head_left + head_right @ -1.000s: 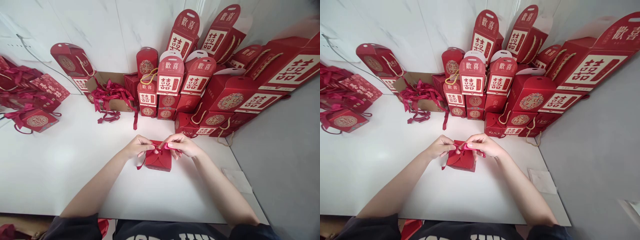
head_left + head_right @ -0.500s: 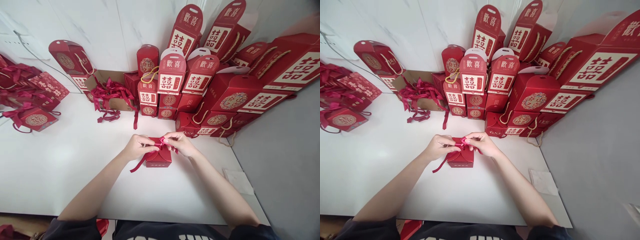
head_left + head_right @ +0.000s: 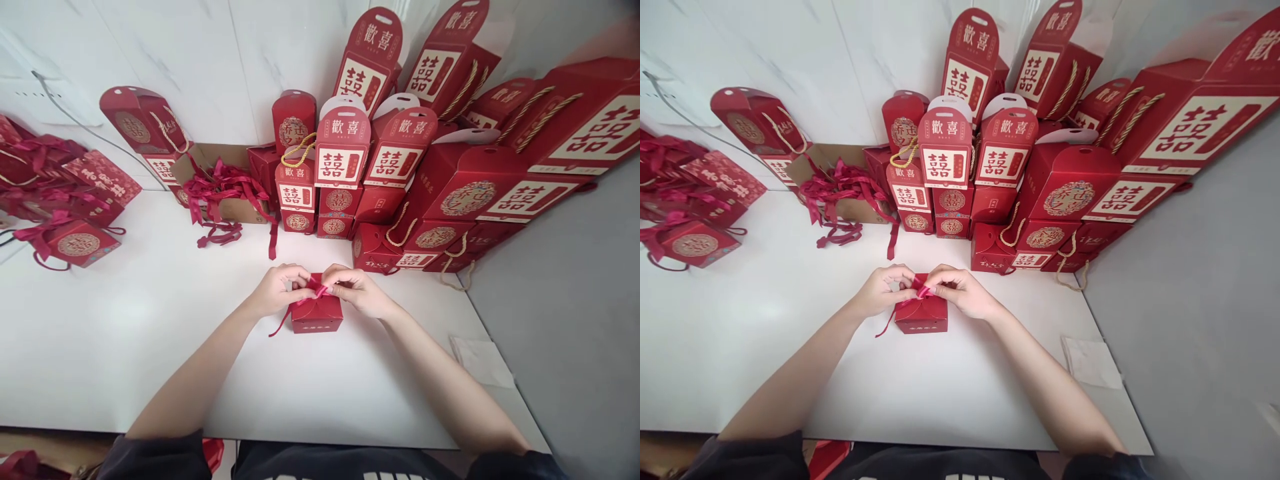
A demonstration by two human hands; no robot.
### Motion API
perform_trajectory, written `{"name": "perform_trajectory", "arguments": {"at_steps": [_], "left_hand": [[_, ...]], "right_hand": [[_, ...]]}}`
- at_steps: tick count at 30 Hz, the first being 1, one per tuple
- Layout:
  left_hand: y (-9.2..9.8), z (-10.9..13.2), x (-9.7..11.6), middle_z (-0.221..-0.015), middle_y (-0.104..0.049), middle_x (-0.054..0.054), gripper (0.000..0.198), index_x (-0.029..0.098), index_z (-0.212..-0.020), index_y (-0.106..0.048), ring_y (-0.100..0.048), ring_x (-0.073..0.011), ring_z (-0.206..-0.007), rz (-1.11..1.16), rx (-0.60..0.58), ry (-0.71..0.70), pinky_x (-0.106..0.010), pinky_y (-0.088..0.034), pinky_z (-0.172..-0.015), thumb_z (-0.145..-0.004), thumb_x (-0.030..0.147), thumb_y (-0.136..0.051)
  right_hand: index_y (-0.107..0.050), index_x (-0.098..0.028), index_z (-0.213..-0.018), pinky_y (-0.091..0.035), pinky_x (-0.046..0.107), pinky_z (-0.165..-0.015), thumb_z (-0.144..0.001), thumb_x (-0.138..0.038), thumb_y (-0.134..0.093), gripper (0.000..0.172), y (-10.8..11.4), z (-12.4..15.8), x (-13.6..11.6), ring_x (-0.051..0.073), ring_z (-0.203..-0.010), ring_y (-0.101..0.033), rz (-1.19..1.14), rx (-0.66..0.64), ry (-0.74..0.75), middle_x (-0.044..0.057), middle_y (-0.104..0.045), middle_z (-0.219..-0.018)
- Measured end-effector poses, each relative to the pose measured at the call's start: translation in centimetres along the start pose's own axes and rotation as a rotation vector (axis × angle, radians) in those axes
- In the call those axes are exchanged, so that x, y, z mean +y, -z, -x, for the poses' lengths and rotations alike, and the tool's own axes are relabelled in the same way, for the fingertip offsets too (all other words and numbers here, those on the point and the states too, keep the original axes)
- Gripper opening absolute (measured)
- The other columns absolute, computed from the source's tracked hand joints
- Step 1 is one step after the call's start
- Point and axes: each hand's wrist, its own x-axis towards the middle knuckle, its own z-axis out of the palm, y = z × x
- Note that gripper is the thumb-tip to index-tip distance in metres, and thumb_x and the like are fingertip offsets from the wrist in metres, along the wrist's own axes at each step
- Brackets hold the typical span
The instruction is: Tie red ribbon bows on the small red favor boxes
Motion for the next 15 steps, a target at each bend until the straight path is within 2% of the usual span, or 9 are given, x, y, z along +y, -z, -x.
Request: {"name": "perform_trajectory", "arguments": {"at_steps": [3, 6, 11, 13, 15], "left_hand": [[0.61, -0.13, -0.38, -0.086, -0.066, -0.006, 0.02, 0.017, -0.097, -0.072, -0.061, -0.0133, -0.073, -0.035, -0.03, -0.036, -0.028, -0.05, -0.072, -0.083, 0.03, -0.067], [0.73, -0.12, -0.53, -0.082, -0.065, -0.004, 0.017, 0.017, -0.092, -0.072, -0.06, -0.0134, -0.074, -0.041, -0.011, -0.025, -0.028, -0.049, -0.073, -0.081, 0.03, -0.07], [-0.08, 0.18, -0.31, -0.072, -0.064, 0.001, 0.035, 0.018, -0.083, -0.049, -0.063, -0.0123, -0.067, 0.123, 0.069, 0.093, -0.023, -0.047, -0.063, -0.071, 0.03, -0.08], [-0.14, 0.22, -0.07, -0.072, -0.067, 0.0, 0.037, 0.019, -0.087, -0.046, -0.064, -0.0127, -0.065, 0.141, 0.055, 0.143, -0.022, -0.046, -0.06, -0.073, 0.031, -0.078], [0.05, 0.21, 0.3, -0.075, -0.071, -0.002, 0.034, 0.019, -0.091, -0.049, -0.065, -0.0135, -0.067, 0.128, 0.012, 0.182, -0.023, -0.047, -0.062, -0.076, 0.033, -0.075]], "right_hand": [[-0.073, -0.024, -0.091, -0.049, 0.034, -0.082, -0.089, -0.039, -0.063, 0.017, -0.03, 0.02, 0.18, 0.017, -0.087, -0.059, 0.012, 0.002, 0.01, 0.005, -0.06, -0.095], [-0.072, -0.024, -0.09, -0.049, 0.034, -0.083, -0.089, -0.039, -0.063, 0.017, -0.1, -0.03, 0.17, 0.016, -0.087, -0.059, 0.008, 0.005, 0.017, 0.004, -0.06, -0.095], [-0.067, -0.02, -0.089, -0.049, 0.03, -0.078, -0.089, -0.036, -0.064, 0.016, -0.34, 0.0, 0.03, 0.014, -0.083, -0.06, -0.06, 0.012, -0.027, 0.004, -0.061, -0.092], [-0.063, -0.02, -0.088, -0.049, 0.028, -0.074, -0.085, -0.034, -0.069, 0.016, -0.5, 0.03, 0.07, 0.013, -0.077, -0.061, -0.119, 0.019, -0.067, 0.002, -0.062, -0.086], [-0.057, -0.02, -0.087, -0.049, 0.027, -0.073, -0.08, -0.032, -0.075, 0.023, -0.68, 0.03, 0.14, 0.012, -0.075, -0.061, -0.18, 0.035, -0.096, -0.001, -0.062, -0.083]]}}
